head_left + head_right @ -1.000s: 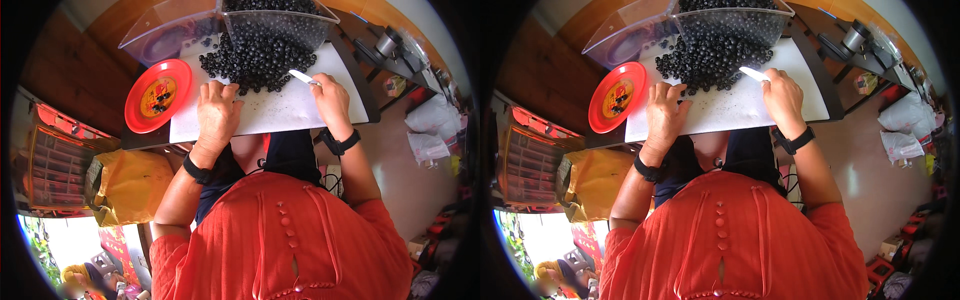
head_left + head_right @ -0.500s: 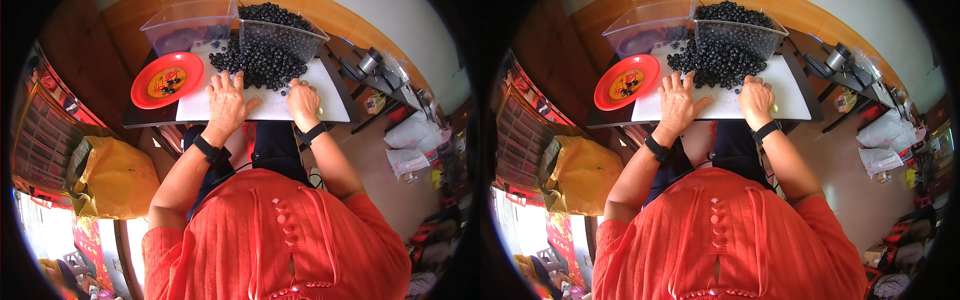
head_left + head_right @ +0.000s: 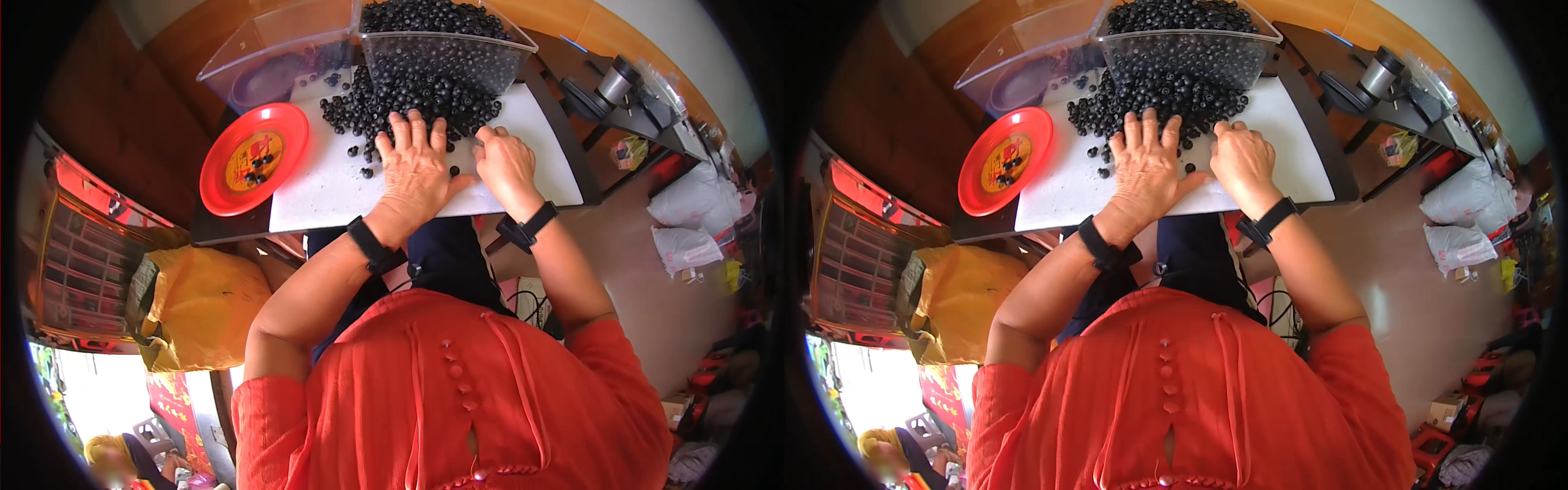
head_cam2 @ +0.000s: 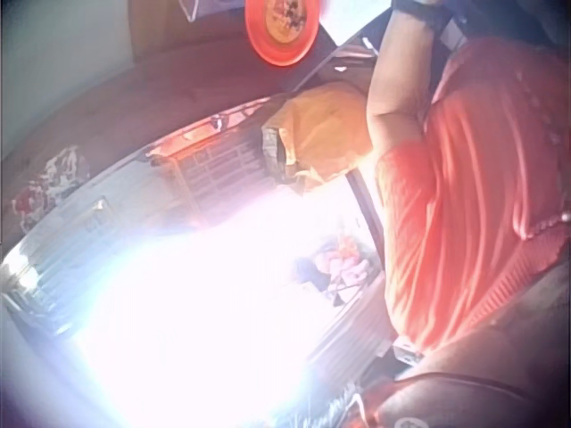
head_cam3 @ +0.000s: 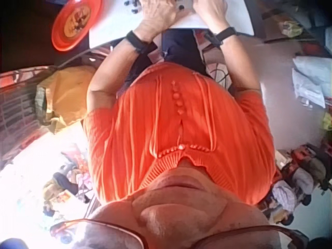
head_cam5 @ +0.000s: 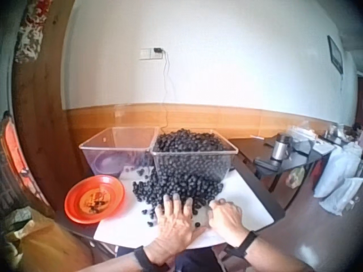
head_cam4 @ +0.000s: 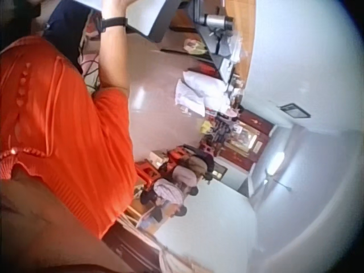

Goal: Cutting and sorting dark berry-like seeds or pods on a table.

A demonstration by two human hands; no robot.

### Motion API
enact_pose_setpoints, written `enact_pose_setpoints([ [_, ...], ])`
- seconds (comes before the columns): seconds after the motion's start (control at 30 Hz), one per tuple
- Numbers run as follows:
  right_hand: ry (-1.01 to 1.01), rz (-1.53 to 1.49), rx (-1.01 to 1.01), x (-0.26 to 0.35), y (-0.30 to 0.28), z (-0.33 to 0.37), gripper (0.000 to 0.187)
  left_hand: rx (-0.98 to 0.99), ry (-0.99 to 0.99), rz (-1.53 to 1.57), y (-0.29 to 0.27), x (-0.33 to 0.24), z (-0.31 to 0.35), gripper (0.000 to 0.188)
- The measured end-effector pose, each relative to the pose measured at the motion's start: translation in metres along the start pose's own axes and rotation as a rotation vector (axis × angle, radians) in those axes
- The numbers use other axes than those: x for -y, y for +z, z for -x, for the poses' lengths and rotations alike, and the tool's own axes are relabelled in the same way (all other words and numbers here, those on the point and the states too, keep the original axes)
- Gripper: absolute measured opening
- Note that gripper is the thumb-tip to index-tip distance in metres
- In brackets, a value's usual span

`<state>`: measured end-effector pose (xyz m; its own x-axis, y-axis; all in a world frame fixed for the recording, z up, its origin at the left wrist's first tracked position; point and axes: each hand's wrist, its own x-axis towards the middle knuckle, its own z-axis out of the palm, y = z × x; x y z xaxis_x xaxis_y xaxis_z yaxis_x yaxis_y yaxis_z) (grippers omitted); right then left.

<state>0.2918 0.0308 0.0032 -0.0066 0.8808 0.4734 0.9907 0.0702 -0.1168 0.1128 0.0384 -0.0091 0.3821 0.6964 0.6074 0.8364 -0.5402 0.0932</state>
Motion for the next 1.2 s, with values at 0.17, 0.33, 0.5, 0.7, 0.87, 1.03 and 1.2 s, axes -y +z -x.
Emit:
enact_pose_setpoints([
  [0.17,-0.166,-0.076,0.079,-0.023,-0.027,0.011,0.023,-0.001,-0.102,-0.082,-0.005,0.031,-0.003,0.094],
  [0.33,-0.289,-0.08,0.072,-0.031,-0.03,0.016,0.024,0.05,-0.197,-0.137,-0.013,0.038,0.001,0.097],
  [0.5,-0.287,-0.113,0.005,-0.026,-0.025,0.015,0.02,0.054,-0.147,-0.085,-0.022,0.025,0.005,0.097],
  [0.7,-0.209,-0.131,0.071,0.0,-0.028,0.013,0.018,0.046,-0.131,-0.044,-0.015,0.024,0.005,0.1],
  [0.87,-0.192,-0.157,0.06,0.018,-0.014,0.008,0.018,0.058,-0.132,-0.025,-0.006,0.026,0.006,0.098],
  [1.03,-0.204,-0.148,0.028,0.035,-0.003,0.007,0.019,0.069,-0.173,-0.026,-0.006,0.039,0.007,0.094],
  [1.2,-0.247,-0.149,-0.023,0.047,0.008,-0.002,0.019,0.082,-0.229,-0.052,-0.009,0.054,0.006,0.093],
])
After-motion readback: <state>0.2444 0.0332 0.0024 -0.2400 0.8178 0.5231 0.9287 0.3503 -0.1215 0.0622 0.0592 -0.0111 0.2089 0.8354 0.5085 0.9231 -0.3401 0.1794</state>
